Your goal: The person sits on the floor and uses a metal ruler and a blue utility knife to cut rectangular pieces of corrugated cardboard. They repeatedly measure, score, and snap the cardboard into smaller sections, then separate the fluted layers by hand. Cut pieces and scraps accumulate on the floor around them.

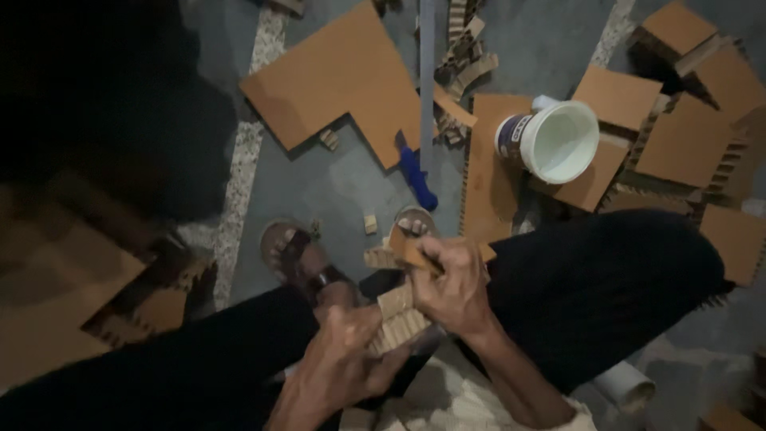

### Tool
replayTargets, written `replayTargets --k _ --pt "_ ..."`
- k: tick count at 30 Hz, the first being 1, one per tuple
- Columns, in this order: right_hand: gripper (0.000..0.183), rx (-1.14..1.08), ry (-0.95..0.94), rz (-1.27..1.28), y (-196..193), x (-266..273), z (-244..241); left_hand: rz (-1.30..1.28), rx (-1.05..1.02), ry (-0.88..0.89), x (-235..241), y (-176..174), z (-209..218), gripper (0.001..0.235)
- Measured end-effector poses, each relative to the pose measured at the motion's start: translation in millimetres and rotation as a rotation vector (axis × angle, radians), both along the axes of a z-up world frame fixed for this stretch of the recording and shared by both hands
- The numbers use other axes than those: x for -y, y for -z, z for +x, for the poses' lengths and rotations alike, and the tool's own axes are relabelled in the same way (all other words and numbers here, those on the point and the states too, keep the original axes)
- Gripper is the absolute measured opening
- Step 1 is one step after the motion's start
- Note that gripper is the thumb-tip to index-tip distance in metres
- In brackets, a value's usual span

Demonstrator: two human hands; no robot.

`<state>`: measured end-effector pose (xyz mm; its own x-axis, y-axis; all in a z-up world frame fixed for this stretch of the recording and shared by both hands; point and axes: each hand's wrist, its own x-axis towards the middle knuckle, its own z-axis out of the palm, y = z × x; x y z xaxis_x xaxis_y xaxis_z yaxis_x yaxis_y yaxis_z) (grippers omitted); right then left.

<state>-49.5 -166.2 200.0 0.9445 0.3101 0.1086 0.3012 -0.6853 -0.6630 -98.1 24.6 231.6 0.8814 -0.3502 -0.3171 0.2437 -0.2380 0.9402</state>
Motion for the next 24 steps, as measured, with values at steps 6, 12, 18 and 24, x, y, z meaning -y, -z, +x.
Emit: replayTargets --k 6,12,18,24 --pt "0.094 -0.568 -0.186 0.489 -33 18 18 -0.088 0.073 -0.129 -21 3 -1 0.029" --pt "0.059 -0.41 -0.356 0.125 -35 27 30 -0.133 0.013 -0.149 -30 -6 2 0.035" --pt "0.027 -0.346 -0.066 0.129 -18 21 4 -0.12 0.13 -0.123 -20 0 -4 0.033" --pt "0.013 -0.424 0.257 -0.018 1 9 7 -0.108 0.098 -0.054 -13 4 -4 0.033"
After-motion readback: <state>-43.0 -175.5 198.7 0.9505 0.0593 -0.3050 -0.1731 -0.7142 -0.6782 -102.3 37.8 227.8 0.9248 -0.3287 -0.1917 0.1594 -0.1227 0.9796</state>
